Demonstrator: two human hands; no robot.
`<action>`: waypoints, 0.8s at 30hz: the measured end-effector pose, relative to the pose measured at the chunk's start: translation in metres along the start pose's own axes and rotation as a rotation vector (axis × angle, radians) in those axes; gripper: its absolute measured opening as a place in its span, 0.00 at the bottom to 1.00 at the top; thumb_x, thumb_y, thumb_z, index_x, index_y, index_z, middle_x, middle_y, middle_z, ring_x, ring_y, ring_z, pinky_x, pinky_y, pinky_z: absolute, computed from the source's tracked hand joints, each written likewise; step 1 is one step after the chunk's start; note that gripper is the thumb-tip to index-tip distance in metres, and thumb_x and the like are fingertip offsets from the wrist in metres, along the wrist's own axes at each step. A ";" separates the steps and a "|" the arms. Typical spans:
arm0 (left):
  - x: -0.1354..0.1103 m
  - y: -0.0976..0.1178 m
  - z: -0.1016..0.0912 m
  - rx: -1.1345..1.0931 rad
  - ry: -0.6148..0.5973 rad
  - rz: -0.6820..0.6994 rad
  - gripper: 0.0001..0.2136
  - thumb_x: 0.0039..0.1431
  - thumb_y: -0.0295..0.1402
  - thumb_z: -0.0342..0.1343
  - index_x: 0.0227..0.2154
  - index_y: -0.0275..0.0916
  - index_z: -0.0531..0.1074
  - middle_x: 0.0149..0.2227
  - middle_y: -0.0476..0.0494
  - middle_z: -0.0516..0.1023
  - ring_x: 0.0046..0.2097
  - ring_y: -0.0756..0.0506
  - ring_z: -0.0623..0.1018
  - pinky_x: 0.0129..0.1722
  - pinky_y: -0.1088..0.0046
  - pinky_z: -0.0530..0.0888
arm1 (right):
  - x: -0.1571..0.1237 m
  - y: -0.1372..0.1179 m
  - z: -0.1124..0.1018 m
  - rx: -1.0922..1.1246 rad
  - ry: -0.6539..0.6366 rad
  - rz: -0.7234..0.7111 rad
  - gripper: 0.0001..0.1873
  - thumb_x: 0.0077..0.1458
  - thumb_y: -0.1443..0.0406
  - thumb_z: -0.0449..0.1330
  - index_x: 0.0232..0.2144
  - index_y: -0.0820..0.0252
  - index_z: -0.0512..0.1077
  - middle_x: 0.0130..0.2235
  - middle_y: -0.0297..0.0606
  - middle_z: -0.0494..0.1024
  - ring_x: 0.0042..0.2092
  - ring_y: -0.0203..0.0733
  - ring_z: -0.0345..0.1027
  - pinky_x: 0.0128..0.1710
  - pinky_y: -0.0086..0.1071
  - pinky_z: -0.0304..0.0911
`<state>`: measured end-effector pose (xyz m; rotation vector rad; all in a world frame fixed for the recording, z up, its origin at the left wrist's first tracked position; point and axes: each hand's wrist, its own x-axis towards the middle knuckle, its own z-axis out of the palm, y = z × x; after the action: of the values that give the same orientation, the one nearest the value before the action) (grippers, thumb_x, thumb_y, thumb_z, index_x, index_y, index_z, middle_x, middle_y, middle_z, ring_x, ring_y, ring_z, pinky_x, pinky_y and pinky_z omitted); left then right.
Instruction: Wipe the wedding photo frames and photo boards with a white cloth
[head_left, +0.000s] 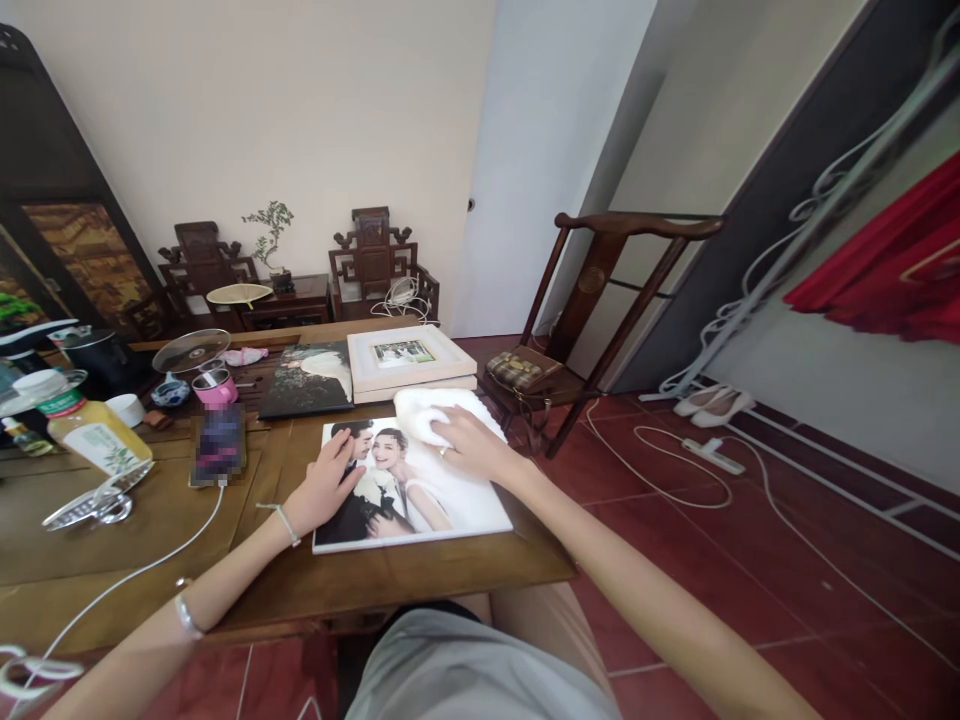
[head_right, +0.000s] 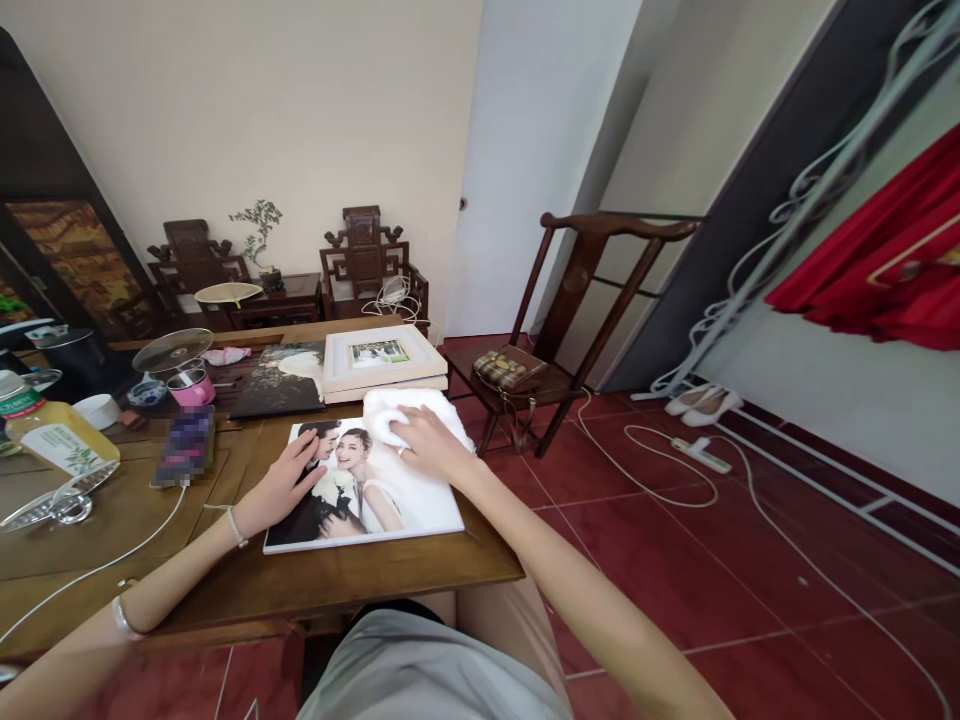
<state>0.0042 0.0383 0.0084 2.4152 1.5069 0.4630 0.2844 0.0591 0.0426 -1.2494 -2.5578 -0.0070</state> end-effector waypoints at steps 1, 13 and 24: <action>0.000 0.000 0.000 0.001 0.006 0.002 0.25 0.66 0.43 0.41 0.61 0.36 0.55 0.66 0.31 0.50 0.66 0.37 0.53 0.60 0.52 0.59 | -0.005 -0.005 0.000 0.004 -0.005 -0.001 0.14 0.51 0.73 0.53 0.39 0.66 0.73 0.53 0.57 0.71 0.61 0.56 0.55 0.58 0.51 0.51; -0.004 0.013 0.001 0.124 0.001 0.000 0.23 0.67 0.39 0.36 0.61 0.34 0.54 0.66 0.31 0.51 0.67 0.38 0.52 0.55 0.56 0.66 | -0.100 -0.073 -0.025 0.195 -0.046 -0.072 0.17 0.36 0.77 0.53 0.30 0.61 0.73 0.54 0.52 0.70 0.62 0.52 0.54 0.61 0.46 0.51; -0.001 0.004 0.001 0.069 0.002 0.016 0.25 0.67 0.42 0.38 0.62 0.35 0.53 0.66 0.31 0.50 0.67 0.37 0.51 0.57 0.52 0.64 | 0.011 0.009 0.003 0.039 0.082 -0.052 0.09 0.55 0.70 0.53 0.36 0.65 0.72 0.46 0.54 0.73 0.51 0.53 0.64 0.50 0.44 0.61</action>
<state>0.0075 0.0362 0.0086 2.4815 1.5303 0.4232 0.2844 0.0734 0.0419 -1.1440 -2.5076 -0.0190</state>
